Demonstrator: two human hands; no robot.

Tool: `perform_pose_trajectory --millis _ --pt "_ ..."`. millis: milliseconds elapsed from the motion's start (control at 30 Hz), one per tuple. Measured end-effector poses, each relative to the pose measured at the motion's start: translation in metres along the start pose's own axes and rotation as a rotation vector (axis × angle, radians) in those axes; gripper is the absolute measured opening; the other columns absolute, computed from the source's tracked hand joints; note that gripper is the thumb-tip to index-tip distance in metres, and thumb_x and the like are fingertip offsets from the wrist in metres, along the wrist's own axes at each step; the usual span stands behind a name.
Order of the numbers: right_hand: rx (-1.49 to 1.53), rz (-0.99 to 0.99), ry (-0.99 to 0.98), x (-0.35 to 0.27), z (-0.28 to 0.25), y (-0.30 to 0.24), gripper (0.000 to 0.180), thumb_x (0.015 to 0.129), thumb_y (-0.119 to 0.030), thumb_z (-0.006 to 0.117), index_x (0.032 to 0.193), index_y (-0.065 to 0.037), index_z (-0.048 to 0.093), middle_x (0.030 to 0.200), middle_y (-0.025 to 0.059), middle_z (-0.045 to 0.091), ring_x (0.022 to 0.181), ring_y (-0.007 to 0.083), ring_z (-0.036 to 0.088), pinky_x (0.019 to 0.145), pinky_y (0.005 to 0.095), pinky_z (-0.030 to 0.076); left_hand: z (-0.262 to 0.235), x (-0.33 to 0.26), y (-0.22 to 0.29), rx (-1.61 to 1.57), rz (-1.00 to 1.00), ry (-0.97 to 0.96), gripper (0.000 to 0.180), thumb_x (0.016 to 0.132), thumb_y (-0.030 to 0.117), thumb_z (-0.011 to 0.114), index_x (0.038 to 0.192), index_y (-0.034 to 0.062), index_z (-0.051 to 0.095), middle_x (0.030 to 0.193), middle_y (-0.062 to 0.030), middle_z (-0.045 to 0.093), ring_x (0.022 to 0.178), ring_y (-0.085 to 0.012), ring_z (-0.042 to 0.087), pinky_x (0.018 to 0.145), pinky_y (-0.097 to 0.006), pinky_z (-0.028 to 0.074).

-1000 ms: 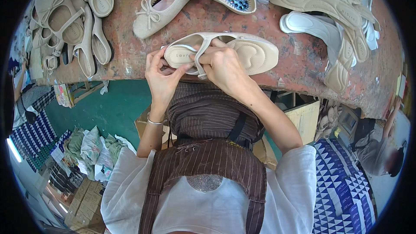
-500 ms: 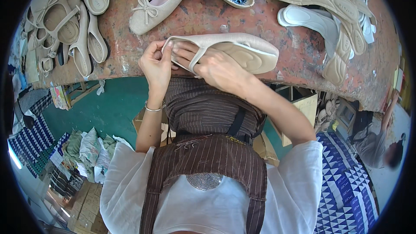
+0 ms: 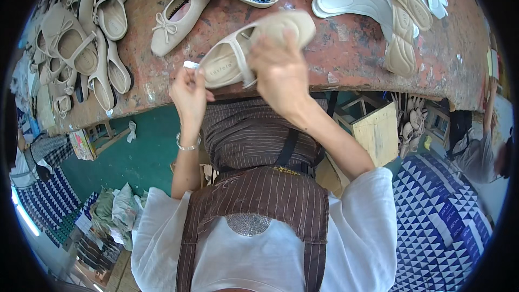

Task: The person repeatedly picks up shoes and insoles from the workbench, inserts an insole into each shoe, and presses and smooths it into place by hand.

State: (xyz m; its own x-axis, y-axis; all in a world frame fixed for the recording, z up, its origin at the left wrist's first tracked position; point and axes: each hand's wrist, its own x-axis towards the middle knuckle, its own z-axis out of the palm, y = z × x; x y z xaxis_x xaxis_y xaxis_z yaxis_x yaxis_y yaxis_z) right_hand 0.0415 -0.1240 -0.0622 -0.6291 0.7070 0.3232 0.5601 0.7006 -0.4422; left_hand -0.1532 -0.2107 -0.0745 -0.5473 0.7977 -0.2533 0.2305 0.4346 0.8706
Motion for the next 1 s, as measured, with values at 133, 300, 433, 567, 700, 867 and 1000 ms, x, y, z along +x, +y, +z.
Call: perform_pose_trajectory --millis 133,300,433,567,700,867,1000 --pt "-0.07 0.404 0.241 0.025 -0.02 0.018 0.068 0.079 -0.015 0.074 0.141 -0.002 0.048 0.128 0.0206 0.061 0.115 0.0368 0.06 0.107 0.0468 0.04 0.021 -0.055 -0.005 0.286 0.214 -0.174 0.017 0.089 0.01 0.068 0.081 -0.0002 0.057 0.056 -0.0089 0.06 0.047 -0.0177 0.062 0.045 -0.033 0.047" --pt "0.428 0.499 0.066 0.029 -0.06 0.005 0.038 0.075 -0.01 0.074 0.111 -0.004 0.066 0.111 0.0207 0.065 0.105 0.0353 0.065 0.085 0.0384 0.054 0.048 -0.093 0.016 0.515 0.632 -0.211 0.019 0.076 0.016 0.077 0.08 0.0073 0.061 0.091 -0.0095 0.067 0.084 -0.0286 0.065 0.067 -0.04 0.051" --pt "0.075 0.281 -0.126 -0.041 -0.057 -0.049 0.024 0.069 0.005 0.065 0.09 0.0 0.054 0.136 0.0314 0.051 0.13 0.0487 0.048 0.113 0.0646 0.026 0.072 -0.096 -0.003 0.686 0.842 -0.484 0.067 0.087 0.03 0.06 0.146 0.0055 0.041 0.15 -0.0183 0.04 0.143 -0.0362 0.031 0.113 -0.07 0.013" --pt "0.034 0.342 -0.084 -0.058 -0.016 -0.044 0.042 0.081 0.0 0.055 0.123 0.006 0.052 0.14 0.0279 0.05 0.135 0.0442 0.044 0.116 0.0623 0.019 0.09 -0.088 -0.008 0.75 0.793 -0.466 0.062 0.089 0.032 0.057 0.143 0.0028 0.047 0.146 -0.0196 0.044 0.141 -0.0369 0.033 0.114 -0.067 0.018" --pt "-0.026 0.301 -0.031 -0.009 0.011 0.005 0.055 0.072 0.011 0.053 0.127 0.006 0.053 0.129 0.0241 0.056 0.129 0.0405 0.047 0.115 0.0602 0.022 0.096 -0.086 -0.011 0.865 0.86 -0.458 0.057 0.085 0.024 0.061 0.135 -0.0024 0.054 0.134 -0.0217 0.055 0.129 -0.0359 0.047 0.112 -0.062 0.028" --pt "-0.036 0.301 -0.146 -0.028 -0.017 -0.025 0.062 0.078 0.003 0.054 0.139 0.007 0.044 0.136 0.0374 0.046 0.133 0.0483 0.043 0.115 0.0558 0.027 0.105 -0.089 -0.023 0.712 0.841 -0.353 0.06 0.085 0.028 0.059 0.136 -0.002 0.054 0.136 -0.0248 0.052 0.133 -0.0413 0.045 0.11 -0.065 0.029" --pt "0.14 0.385 -0.206 -0.045 -0.016 -0.04 0.065 0.08 0.001 0.052 0.143 0.011 0.038 0.136 0.0379 0.048 0.133 0.0467 0.045 0.116 0.0567 0.024 0.103 -0.093 -0.024 0.697 0.837 -0.366 0.064 0.086 0.031 0.058 0.141 -0.0004 0.049 0.139 -0.0229 0.051 0.134 -0.0404 0.043 0.11 -0.064 0.03"
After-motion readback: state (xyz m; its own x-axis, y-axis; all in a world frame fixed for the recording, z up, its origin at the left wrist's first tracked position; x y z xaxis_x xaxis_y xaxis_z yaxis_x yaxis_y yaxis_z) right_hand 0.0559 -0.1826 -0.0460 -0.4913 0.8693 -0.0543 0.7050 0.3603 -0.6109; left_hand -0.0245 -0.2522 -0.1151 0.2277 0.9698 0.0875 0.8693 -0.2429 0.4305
